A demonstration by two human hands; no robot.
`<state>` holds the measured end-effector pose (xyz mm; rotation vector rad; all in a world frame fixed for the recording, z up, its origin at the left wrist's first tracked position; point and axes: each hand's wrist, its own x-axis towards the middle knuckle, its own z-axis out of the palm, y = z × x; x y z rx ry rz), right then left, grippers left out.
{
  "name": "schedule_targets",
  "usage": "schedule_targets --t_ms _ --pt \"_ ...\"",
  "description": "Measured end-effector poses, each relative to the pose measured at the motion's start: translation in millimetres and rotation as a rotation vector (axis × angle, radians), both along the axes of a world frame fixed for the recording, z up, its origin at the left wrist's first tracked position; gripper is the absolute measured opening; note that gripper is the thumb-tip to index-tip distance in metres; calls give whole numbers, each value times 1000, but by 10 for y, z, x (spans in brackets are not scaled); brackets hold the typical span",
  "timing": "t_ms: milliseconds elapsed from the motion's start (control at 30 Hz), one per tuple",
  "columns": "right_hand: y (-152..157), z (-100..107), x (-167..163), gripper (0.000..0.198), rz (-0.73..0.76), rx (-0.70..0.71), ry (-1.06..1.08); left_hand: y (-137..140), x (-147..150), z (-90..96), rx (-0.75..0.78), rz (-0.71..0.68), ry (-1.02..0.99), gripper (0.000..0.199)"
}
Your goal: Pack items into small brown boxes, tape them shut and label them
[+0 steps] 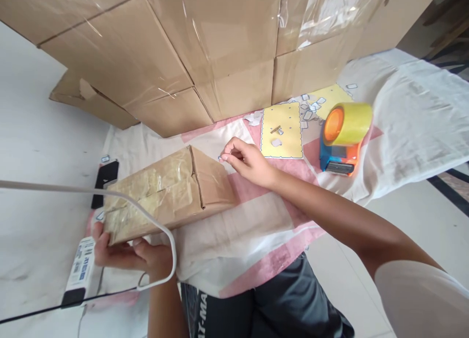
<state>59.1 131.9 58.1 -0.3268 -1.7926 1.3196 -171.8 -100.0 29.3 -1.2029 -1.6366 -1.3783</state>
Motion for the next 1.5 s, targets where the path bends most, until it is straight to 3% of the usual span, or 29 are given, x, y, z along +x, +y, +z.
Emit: schedule_targets --t_ms 100,233,467,700,933,1033,1133,1267,1500 --pt "-62 22 8 24 -28 113 30 -39 -156 -74 -29 -8 62 57" --pt "-184 -11 22 17 77 78 -31 -116 -305 -130 -56 -78 113 59" --pt "-367 -32 27 9 69 293 157 -181 -201 -45 -93 -121 -36 58" --pt "-484 0 32 11 79 172 142 -136 -124 -33 -104 -108 -93 58" --pt "-472 12 71 6 139 202 141 -252 -155 2 -223 -53 -150 63" --pt "-464 40 87 11 205 128 113 -209 -55 82 -256 -41 -164 61" --pt "-477 67 88 13 250 -6 111 -20 156 169 -119 -62 -140 50" --pt "-503 62 60 12 199 -161 55 208 388 250 6 -25 -173 48" --pt "-491 15 25 25 217 -338 36 218 405 269 -1 -16 -187 49"
